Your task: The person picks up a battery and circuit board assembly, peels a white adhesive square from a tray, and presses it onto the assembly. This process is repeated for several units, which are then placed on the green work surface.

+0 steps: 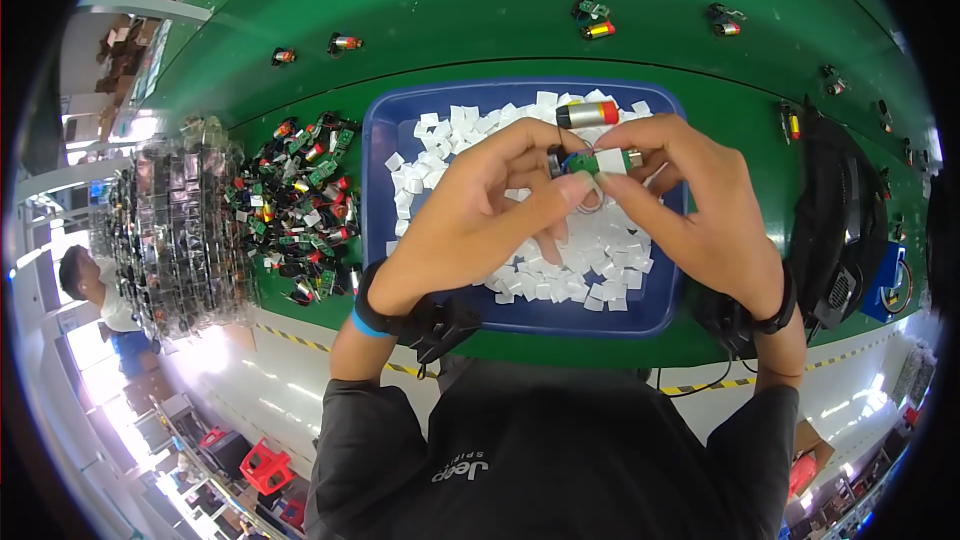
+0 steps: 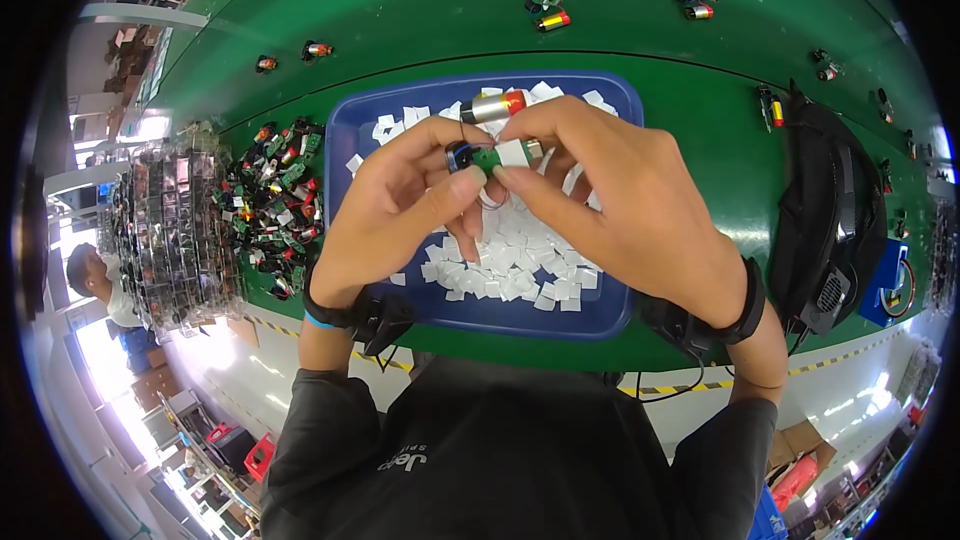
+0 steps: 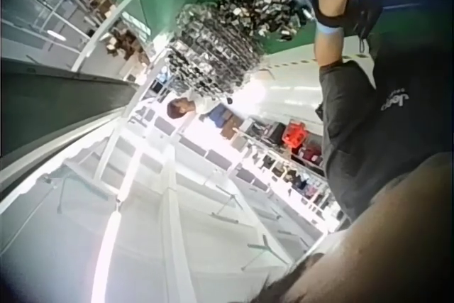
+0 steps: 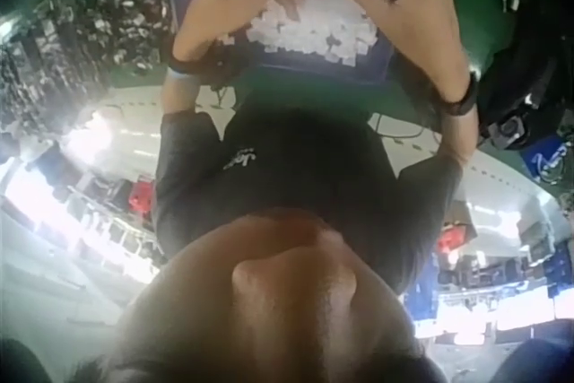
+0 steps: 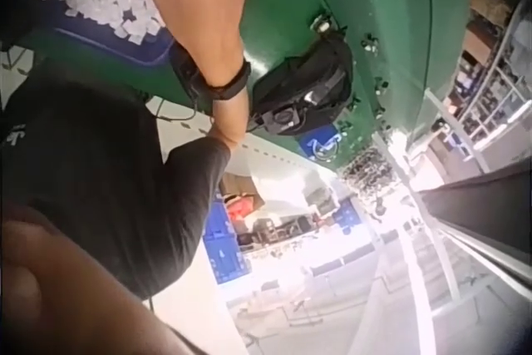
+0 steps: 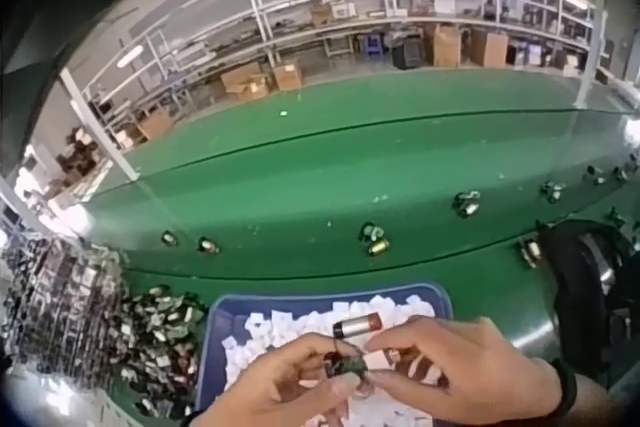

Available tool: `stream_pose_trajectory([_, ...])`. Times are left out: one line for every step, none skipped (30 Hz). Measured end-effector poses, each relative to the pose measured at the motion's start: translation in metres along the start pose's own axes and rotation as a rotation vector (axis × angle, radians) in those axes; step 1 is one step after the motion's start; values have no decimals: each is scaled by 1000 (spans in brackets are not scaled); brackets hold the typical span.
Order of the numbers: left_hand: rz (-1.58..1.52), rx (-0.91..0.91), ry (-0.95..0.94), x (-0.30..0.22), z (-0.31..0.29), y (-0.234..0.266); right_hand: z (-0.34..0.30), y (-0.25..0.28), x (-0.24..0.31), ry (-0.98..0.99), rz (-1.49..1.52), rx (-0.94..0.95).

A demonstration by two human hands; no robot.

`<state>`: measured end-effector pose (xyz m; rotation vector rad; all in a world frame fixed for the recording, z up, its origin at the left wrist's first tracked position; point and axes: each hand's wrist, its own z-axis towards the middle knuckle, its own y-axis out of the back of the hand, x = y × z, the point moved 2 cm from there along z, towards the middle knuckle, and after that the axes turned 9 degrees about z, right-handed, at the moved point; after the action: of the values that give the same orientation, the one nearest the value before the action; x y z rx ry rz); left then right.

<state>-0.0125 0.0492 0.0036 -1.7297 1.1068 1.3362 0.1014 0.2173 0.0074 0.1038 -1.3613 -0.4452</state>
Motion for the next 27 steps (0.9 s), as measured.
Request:
stream_pose_trajectory([-79,13,50,0,2,2,1,0,2,102,-88,-7])
stream_pose_trajectory([-158,26,100,1,2,3,2,-1,3,205,-175,-14])
stream_pose_trajectory([-161,23,96,3,2,4,3,-1,3,207,-177,-10])
stream_pose_trajectory([-138,28,87,6,2,6,3,-1,3,289,-251,-8])
stream_pose_trajectory([-114,33,78,9,2,7,3,-1,3,372,-324,-8])
stream_pose_trajectory([-93,39,71,12,2,8,2,-1,4,451,-397,-6])
stream_pose_trajectory([-96,37,70,12,1,7,2,-1,2,451,-397,-1])
stream_pose_trajectory([-87,36,61,11,-1,6,1,-1,1,502,-409,-4])
stream_pose_trajectory([-77,35,51,10,-2,4,0,-2,0,552,-420,-7])
stream_pose_trajectory([-67,34,42,9,-3,3,0,-2,0,601,-430,-10])
stream_pose_trajectory([-70,32,43,8,-4,1,0,-1,1,601,-429,-6])
stream_pose_trajectory([-62,31,49,6,-5,0,-1,0,3,617,-449,7])
stream_pose_trajectory([-53,31,56,5,-5,-2,-1,1,5,633,-469,19])
stream_pose_trajectory([-43,31,63,5,-5,-2,-1,2,7,648,-489,32])
stream_pose_trajectory([-46,30,65,6,-5,-2,0,2,7,647,-488,35])
stream_pose_trajectory([0,27,47,7,-5,-1,1,2,8,648,-484,43])
stream_pose_trajectory([46,25,30,8,-5,0,2,1,9,648,-481,51])
stream_pose_trajectory([92,23,12,10,-5,1,2,0,8,649,-477,58])
stream_pose_trajectory([87,20,15,12,-6,2,3,0,7,647,-474,63])
stream_pose_trajectory([98,10,-46,14,-6,3,3,-1,5,621,-473,53])
stream_pose_trajectory([111,3,-109,15,-6,4,4,-1,3,595,-475,39])
stream_pose_trajectory([124,-4,-173,15,-5,5,4,-1,1,569,-478,25])
stream_pose_trajectory([122,-3,-174,15,-5,7,3,-2,0,569,-479,26])
stream_pose_trajectory([100,-6,-125,17,-4,9,2,-4,-2,499,-477,14])
stream_pose_trajectory([77,-8,-76,17,-3,11,2,-5,-3,429,-475,1])
stream_pose_trajectory([55,-13,-25,19,-3,12,2,-7,-4,360,-470,-10])
stream_pose_trajectory([54,-13,-24,18,-4,11,1,-8,-3,360,-470,-9])
